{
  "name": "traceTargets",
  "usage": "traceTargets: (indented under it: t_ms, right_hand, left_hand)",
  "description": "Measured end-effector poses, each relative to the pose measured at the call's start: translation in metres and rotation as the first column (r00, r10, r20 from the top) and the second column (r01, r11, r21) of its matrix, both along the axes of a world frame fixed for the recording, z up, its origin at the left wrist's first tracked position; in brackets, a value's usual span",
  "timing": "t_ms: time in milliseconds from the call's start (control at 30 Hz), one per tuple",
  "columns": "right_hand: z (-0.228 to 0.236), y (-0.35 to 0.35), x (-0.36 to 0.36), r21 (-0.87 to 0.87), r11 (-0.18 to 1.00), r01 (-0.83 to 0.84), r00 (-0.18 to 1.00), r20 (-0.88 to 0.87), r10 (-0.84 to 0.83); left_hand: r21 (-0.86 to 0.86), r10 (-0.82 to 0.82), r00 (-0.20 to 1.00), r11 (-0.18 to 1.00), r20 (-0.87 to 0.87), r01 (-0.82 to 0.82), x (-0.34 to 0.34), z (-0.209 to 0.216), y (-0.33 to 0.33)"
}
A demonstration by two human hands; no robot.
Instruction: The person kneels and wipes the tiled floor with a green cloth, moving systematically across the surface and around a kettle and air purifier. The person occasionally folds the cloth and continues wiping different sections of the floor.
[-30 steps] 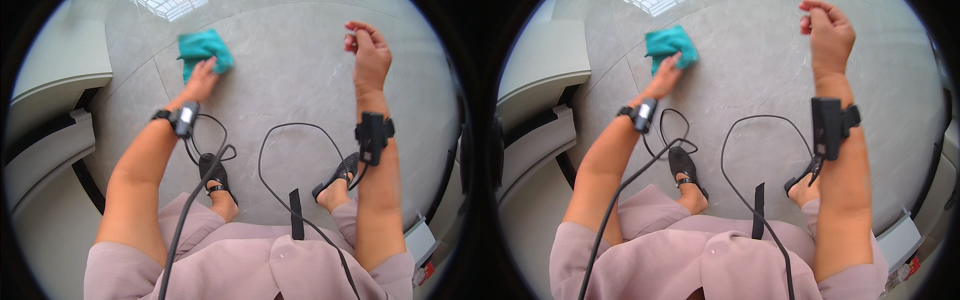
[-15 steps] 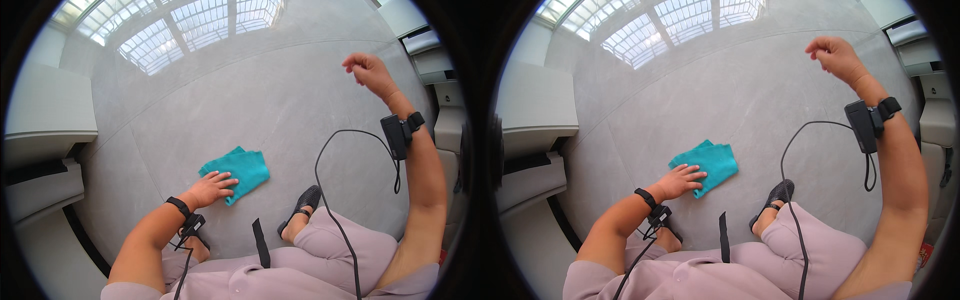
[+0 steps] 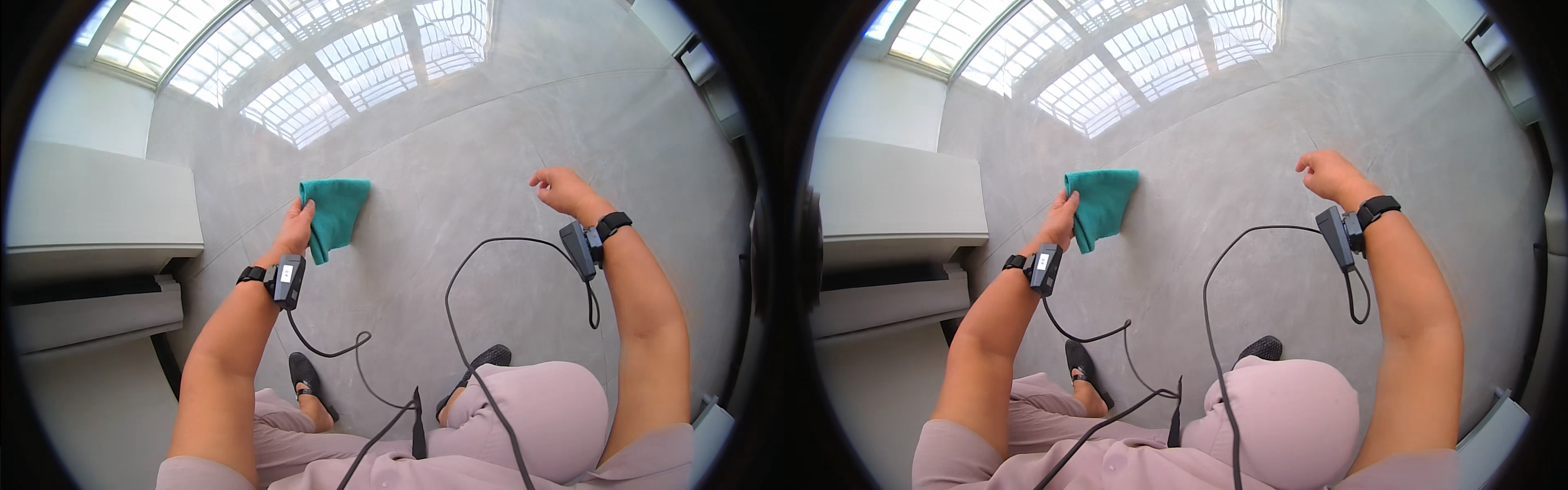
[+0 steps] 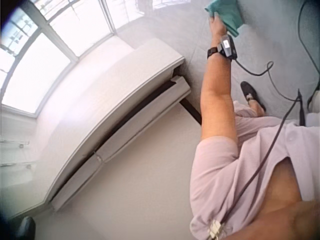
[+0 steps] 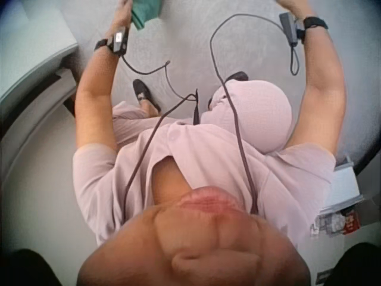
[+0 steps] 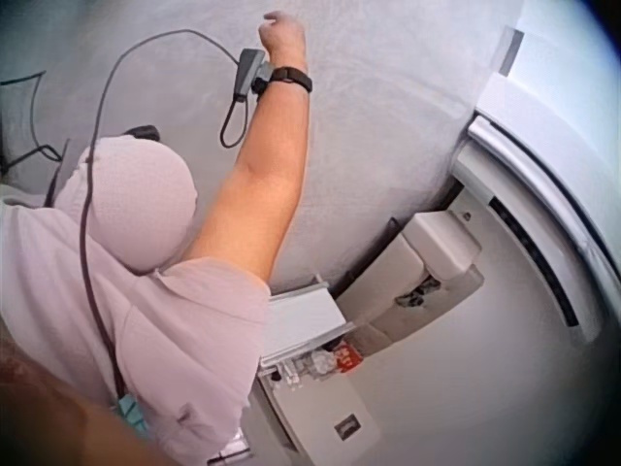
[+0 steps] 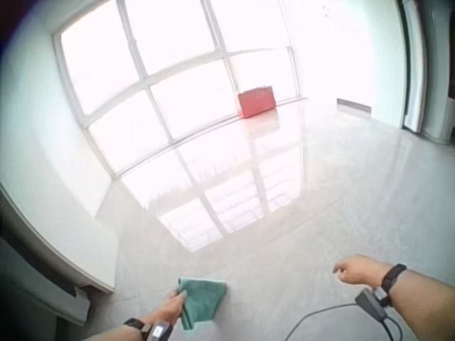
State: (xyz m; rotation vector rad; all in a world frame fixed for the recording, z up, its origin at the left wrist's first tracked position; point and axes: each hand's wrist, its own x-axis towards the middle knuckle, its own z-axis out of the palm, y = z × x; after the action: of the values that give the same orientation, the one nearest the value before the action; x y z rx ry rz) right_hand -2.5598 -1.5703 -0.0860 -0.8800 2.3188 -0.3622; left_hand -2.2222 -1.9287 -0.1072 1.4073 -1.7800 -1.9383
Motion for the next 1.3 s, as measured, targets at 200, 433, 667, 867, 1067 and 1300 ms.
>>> traceTargets:
  t_ms: [200, 433, 667, 867, 1067, 1300]
  right_hand:
    - [-0.088, 0.078, 0.001, -0.113, 0.992, 0.056, 0.996, -0.067, -0.064]
    - [-0.099, 0.133, 0.010, -0.216, 0.856, 0.470, 0.867, 0.294, -0.402]
    - [-0.106, 0.192, 0.089, -0.355, 0.561, 0.748, 0.664, 0.389, -0.639]
    - [-0.108, 0.229, 0.125, -0.255, 0.209, 0.944, 0.321, 0.569, -0.757]
    - [-0.072, 0.234, 0.109, -0.327, 0.230, 0.917, 0.384, 0.563, -0.732]
    - [0.043, 0.220, 0.043, -0.351, 0.472, 0.809, 0.574, 0.299, -0.762]
  left_hand:
    - [-0.207, 0.235, 0.971, 0.949, -0.046, -0.240, -0.079, 0.029, -0.011]
    - [-0.490, 0.015, 0.960, 0.862, 0.281, 0.130, -0.145, -0.075, -0.005]
    - [-0.688, -0.443, 0.827, 0.480, 0.346, 0.545, -0.281, -0.142, 0.159]
    - [-0.452, -0.900, -0.011, -0.229, 0.436, 0.862, -0.251, -0.104, 0.367]
    - [0.055, -0.988, 0.151, 0.150, -0.014, 0.987, -0.280, -0.086, 0.355]
    - [-0.261, -0.798, 0.600, 0.570, 0.051, 0.779, -0.395, 0.009, 0.114]
